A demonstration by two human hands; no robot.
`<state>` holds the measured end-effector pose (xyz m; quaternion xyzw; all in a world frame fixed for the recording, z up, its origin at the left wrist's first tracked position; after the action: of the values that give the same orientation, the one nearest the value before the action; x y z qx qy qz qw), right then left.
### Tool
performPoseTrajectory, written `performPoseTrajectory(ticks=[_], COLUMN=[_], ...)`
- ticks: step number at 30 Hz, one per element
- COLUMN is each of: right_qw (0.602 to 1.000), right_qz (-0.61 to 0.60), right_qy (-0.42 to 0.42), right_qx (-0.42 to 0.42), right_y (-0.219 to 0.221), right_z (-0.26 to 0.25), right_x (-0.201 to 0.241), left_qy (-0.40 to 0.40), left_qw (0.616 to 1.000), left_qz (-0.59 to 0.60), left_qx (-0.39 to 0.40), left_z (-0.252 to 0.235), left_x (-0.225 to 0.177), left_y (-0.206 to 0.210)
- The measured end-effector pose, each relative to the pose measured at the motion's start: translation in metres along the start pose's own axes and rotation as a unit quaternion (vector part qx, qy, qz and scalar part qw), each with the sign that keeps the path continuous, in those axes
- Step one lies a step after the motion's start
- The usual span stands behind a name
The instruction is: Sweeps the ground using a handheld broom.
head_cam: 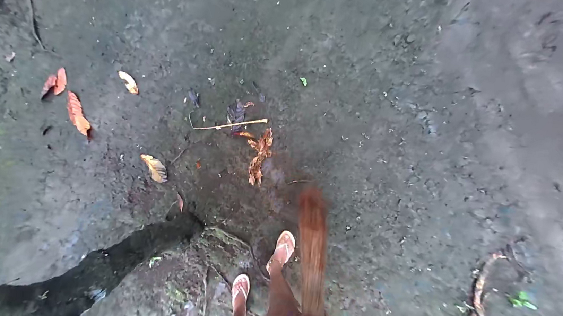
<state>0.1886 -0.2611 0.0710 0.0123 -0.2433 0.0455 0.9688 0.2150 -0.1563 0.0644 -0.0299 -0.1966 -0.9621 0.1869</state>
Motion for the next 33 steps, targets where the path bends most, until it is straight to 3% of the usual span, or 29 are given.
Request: performPoseTrajectory(ticks=[3,7,10,14,19,22,27,33], right_qw=[0.998,0.988,0.979,0.980,0.998,0.996,0.988,0.996], right_qz=[-0.049,-0.068,-0.061,-0.023,-0.040,-0.066,-0.074,-0.025], right_qy=[0.045,0.019,0.008,-0.042,-0.002,0.027,0.008,-0.003], right_qx=[0.015,0.138,0.196,0.191,0.047,0.053,0.136,0.083], right_y=[0.021,0.092,0.115,0.083,0.055,0.080,0.121,0.075], right_z=[-0.024,-0.100,-0.136,-0.115,-0.054,-0.080,-0.122,-0.070], right_x=[0.014,0.079,0.121,0.100,0.053,0.064,0.113,0.110], left_qy=[-0.008,0.128,0.225,0.265,0.136,0.099,0.205,0.186], left_qw=[0.999,0.978,0.949,0.950,0.987,0.985,0.962,0.978], left_qz=[-0.002,0.044,0.073,0.035,0.017,0.032,0.045,0.014], left_qx=[-0.043,-0.158,-0.206,-0.162,-0.086,-0.138,-0.178,-0.096], left_z=[-0.015,0.013,0.020,0.016,0.011,0.007,0.028,0.048], left_x=[-0.027,-0.125,-0.174,-0.137,-0.075,-0.105,-0.167,-0.132], left_y=[-0.015,-0.049,-0.052,-0.038,-0.029,-0.044,-0.060,-0.024])
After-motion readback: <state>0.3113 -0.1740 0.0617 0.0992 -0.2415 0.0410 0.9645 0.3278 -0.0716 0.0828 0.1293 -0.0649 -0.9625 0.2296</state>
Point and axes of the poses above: each hand's wrist, its own z-axis away from the middle knuckle, its own y-axis out of the palm, x = y × z, the point moved 3 cm from there along -z, towards the middle knuckle, and after that the axes turned 12 degrees about z, right-handed, at the moved point
